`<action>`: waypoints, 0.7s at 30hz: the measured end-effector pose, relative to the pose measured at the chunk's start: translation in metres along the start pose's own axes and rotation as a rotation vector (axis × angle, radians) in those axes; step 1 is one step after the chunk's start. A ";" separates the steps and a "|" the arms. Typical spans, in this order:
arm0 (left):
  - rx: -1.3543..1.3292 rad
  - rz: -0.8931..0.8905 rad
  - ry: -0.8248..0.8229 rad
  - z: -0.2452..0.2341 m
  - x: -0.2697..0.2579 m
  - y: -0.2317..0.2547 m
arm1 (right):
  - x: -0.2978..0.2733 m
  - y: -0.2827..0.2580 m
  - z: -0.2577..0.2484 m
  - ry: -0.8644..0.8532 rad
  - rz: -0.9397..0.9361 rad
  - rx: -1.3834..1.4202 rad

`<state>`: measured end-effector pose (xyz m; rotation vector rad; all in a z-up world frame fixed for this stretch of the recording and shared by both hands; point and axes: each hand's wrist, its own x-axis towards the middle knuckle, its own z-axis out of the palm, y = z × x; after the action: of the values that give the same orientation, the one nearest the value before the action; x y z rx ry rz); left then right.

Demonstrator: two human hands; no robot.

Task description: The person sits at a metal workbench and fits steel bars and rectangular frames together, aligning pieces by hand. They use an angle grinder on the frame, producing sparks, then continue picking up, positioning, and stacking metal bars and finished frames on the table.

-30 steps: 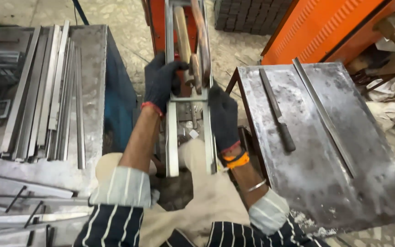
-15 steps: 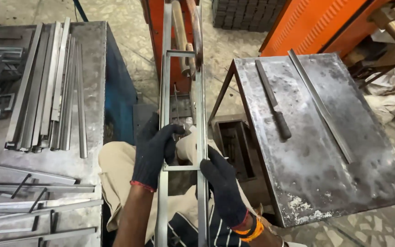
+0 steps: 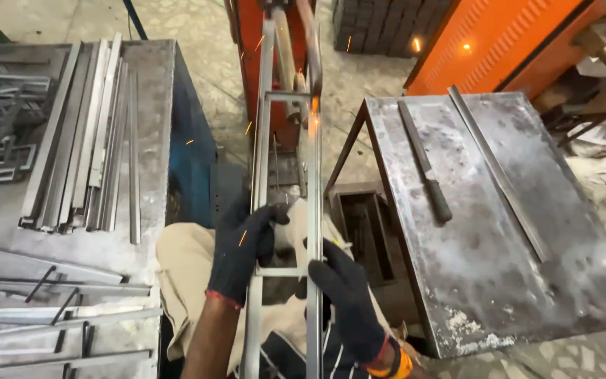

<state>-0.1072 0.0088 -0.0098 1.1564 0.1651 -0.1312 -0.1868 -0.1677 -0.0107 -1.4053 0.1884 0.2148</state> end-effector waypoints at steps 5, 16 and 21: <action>0.033 0.084 0.031 -0.019 0.016 -0.007 | 0.050 -0.008 0.010 0.017 -0.141 -0.352; 0.305 0.256 0.567 -0.084 0.024 -0.009 | 0.161 0.056 0.076 -0.122 -0.823 -1.381; 0.171 0.194 0.693 -0.122 0.011 -0.026 | 0.152 0.080 0.095 -0.335 -0.969 -1.397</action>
<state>-0.1092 0.1102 -0.0829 1.3459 0.6606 0.4428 -0.0609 -0.0558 -0.1114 -2.5963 -1.1218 -0.3154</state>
